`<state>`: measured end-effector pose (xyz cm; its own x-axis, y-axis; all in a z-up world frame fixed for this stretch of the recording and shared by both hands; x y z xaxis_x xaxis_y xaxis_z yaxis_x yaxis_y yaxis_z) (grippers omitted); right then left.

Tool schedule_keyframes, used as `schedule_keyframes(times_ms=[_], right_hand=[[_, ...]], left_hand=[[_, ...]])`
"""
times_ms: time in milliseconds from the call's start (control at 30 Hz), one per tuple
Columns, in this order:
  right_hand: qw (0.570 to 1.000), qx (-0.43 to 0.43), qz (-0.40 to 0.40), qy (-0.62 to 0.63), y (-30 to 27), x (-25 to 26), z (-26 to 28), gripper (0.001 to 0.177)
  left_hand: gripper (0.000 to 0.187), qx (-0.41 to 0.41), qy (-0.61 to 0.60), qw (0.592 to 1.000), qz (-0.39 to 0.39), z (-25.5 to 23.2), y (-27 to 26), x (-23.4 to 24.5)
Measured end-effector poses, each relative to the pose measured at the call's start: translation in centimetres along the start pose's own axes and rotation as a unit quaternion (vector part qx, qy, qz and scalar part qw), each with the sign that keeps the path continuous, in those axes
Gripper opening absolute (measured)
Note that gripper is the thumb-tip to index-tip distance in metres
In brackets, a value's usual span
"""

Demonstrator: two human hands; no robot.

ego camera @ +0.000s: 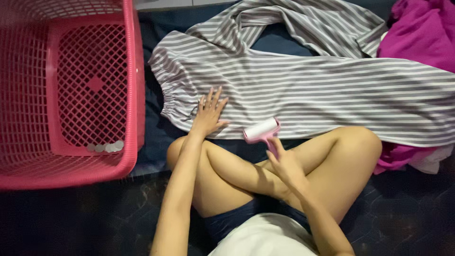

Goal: The person sits on a floor mat and uses a pink lint roller to remove lint from a striped shirt and a pink garment. The person rolls the lint roller over the fabric, lifts and repositions the garments, and places the striped shirt into a pink laundry basket.

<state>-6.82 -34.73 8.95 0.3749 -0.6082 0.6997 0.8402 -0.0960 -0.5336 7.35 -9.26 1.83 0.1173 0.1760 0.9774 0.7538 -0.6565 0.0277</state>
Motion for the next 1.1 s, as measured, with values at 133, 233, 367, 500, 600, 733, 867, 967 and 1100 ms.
schedule_keyframes(times_ms=[133, 233, 367, 500, 600, 733, 867, 967, 1100], right_hand=[[0.983, 0.066, -0.138, 0.107, -0.8, 5.7, -2.3, 0.043], [0.982, -0.026, -0.160, 0.099, 4.9, 6.9, -4.2, 0.045], [0.964, 0.042, -0.242, 0.104, 14.9, 7.9, -1.3, 0.047], [0.959, 0.060, -0.248, 0.124, 24.3, 10.1, 1.1, 0.048], [0.963, 0.059, -0.235, 0.115, 26.8, 10.8, 1.5, 0.049], [0.968, 0.038, -0.231, 0.088, 22.7, 9.7, 0.0, 0.053], [0.978, 0.009, -0.195, 0.078, 14.4, 6.8, -2.7, 0.056], [0.984, -0.018, -0.146, 0.099, 8.9, 5.4, -5.4, 0.056], [0.974, 0.088, -0.159, 0.132, 4.2, 6.9, -7.4, 0.053]], left_hand=[[0.101, 0.016, -0.025, 0.999, 0.043, 0.3, 0.4, -0.8], [0.100, 0.033, -0.042, 0.997, 0.053, 0.6, 0.2, -0.9], [0.098, 0.050, -0.063, 0.995, 0.066, 1.1, 0.9, -0.9], [0.081, 0.060, -0.003, 0.998, -0.024, 1.3, 1.6, 1.6], [0.089, 0.186, 0.102, 0.970, -0.118, 2.8, 0.5, 4.7], [0.093, 0.333, 0.093, 0.935, -0.083, 4.7, -1.2, 4.7], [0.087, 0.321, 0.089, 0.940, -0.070, 6.1, -1.3, 2.2], [0.057, 0.285, 0.127, 0.948, -0.069, 6.3, -1.5, 0.8], [0.036, 0.242, 0.007, 0.969, -0.046, 3.9, -1.6, 0.5]])
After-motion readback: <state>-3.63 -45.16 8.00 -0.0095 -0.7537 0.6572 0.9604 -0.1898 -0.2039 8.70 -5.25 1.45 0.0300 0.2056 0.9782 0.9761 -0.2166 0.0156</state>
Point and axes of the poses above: each hand's wrist, its own y-axis towards the middle knuckle, its own x-axis out of the back of the hand, z = x × y, the point moved 8 cm from there along y, towards the middle knuckle, and after that the axes turned 10 degrees about -x, right-handed, at the moved point
